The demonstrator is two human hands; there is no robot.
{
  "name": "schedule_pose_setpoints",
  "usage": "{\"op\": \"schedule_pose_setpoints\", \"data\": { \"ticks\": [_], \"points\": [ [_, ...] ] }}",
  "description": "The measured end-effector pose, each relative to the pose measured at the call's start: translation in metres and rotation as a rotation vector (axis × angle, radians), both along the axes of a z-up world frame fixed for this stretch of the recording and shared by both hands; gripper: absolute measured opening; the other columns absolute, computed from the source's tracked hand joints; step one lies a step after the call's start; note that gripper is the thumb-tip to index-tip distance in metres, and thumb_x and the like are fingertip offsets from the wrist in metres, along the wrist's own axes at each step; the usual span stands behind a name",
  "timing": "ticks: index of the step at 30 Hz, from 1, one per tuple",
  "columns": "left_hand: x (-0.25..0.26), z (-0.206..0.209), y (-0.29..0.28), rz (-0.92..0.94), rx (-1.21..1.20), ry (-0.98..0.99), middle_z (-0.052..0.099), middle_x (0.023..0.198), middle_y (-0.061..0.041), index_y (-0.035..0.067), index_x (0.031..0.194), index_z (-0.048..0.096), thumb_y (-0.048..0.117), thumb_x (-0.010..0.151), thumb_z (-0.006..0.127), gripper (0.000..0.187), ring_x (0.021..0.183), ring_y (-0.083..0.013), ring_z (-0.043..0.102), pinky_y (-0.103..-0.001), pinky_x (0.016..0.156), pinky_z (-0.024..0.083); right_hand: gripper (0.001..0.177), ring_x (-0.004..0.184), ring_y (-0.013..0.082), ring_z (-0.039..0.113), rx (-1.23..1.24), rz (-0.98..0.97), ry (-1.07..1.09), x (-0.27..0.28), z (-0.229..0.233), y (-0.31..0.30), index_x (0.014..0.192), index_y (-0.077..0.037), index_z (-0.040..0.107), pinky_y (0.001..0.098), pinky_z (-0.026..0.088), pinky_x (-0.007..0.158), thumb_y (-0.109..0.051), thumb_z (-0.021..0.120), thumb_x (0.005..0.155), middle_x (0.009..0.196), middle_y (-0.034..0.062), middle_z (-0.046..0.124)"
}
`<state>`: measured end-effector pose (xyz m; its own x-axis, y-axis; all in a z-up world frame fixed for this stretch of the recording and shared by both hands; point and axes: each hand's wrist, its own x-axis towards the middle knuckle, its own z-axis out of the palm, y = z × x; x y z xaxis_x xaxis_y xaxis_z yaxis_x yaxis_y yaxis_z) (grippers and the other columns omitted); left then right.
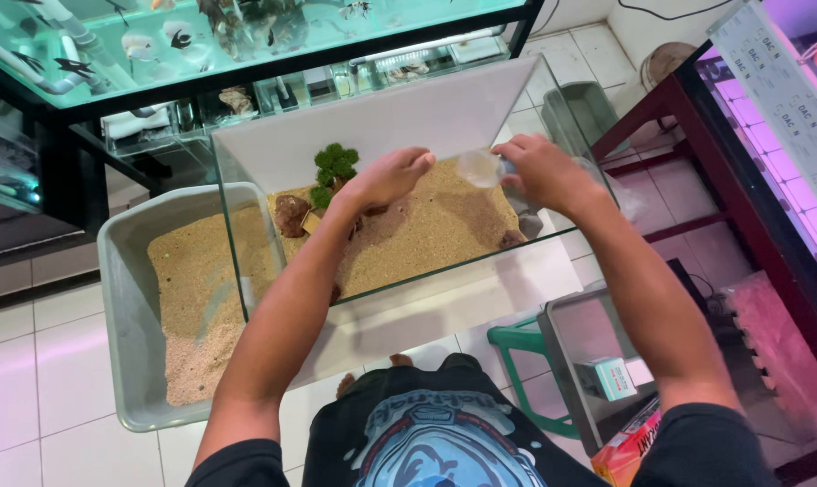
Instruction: The person prepares a small glass terrarium by scooping sand from a bin into the tank and smoothing it by hand.
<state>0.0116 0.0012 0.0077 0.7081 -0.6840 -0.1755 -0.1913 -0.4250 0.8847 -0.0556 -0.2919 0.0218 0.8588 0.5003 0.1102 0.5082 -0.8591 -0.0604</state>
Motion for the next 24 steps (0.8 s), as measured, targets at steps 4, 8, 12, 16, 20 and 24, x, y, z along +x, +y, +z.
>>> {"op": "schedule_pose_setpoints", "data": {
  "ticks": [4, 8, 12, 16, 20, 24],
  "points": [
    [-0.007, 0.028, 0.008, 0.061, 0.019, -0.095, 0.054, 0.147, -0.026, 0.009, 0.153, 0.045, 0.048, 0.109, 0.036, 0.06, 0.141, -0.0454, 0.046, -0.055, 0.12, 0.034, 0.044, 0.112, 0.0475, 0.065, 0.203, -0.134, 0.17, -0.027, 0.034, 0.038, 0.137, -0.002, 0.06, 0.0492, 0.052, 0.098, -0.022, 0.068, 0.098, 0.12, 0.0225, 0.067],
    [-0.013, 0.041, 0.015, 0.263, -0.024, 0.044, 0.072, 0.088, -0.018, 0.006, 0.121, 0.067, 0.046, 0.102, 0.041, 0.051, 0.07, -0.0266, 0.075, -0.037, 0.067, 0.062, 0.043, 0.109, 0.0405, 0.068, 0.448, -0.161, 0.103, -0.042, 0.046, 0.078, 0.135, -0.004, 0.065, 0.0429, 0.054, 0.093, -0.027, 0.07, 0.099, 0.116, 0.022, 0.071],
    [-0.041, 0.088, 0.048, 0.404, -0.112, 0.048, 0.076, 0.09, -0.02, 0.003, 0.108, 0.071, 0.037, 0.098, 0.049, 0.042, 0.058, -0.0244, 0.077, -0.031, 0.048, 0.065, 0.045, 0.115, 0.0344, 0.068, 0.563, -0.136, -0.039, -0.045, 0.038, 0.119, 0.136, -0.006, 0.067, 0.0402, 0.054, 0.097, -0.033, 0.07, 0.101, 0.124, 0.0182, 0.071],
    [-0.046, 0.083, 0.104, 0.484, -0.068, -0.009, 0.078, 0.087, -0.018, 0.006, 0.107, 0.072, 0.036, 0.099, 0.048, 0.039, 0.049, -0.0244, 0.074, -0.034, 0.043, 0.063, 0.046, 0.114, 0.0312, 0.069, 0.559, -0.09, -0.082, -0.052, 0.041, 0.188, 0.136, -0.008, 0.066, 0.0398, 0.054, 0.097, -0.032, 0.073, 0.097, 0.124, 0.0153, 0.071],
    [-0.055, 0.058, 0.179, 0.654, -0.009, -0.107, 0.078, 0.103, -0.012, 0.023, 0.117, 0.077, 0.034, 0.095, 0.051, 0.036, 0.1, -0.035, 0.074, -0.049, 0.088, 0.058, 0.056, 0.095, 0.0352, 0.071, 0.543, -0.017, -0.051, -0.06, 0.047, 0.262, 0.143, -0.006, 0.059, 0.0451, 0.056, 0.083, -0.029, 0.074, 0.094, 0.115, 0.0175, 0.073],
    [-0.101, 0.063, 0.254, 0.739, -0.355, 0.023, 0.07, 0.109, -0.029, -0.003, 0.122, 0.07, 0.009, 0.094, 0.042, 0.041, 0.074, -0.0312, 0.076, -0.037, 0.059, 0.069, 0.06, 0.111, 0.0359, 0.067, 0.476, 0.123, -0.035, -0.069, 0.043, 0.33, 0.147, -0.007, 0.056, 0.0441, 0.054, 0.095, -0.026, 0.074, 0.093, 0.122, 0.0161, 0.07]
  ]
}}
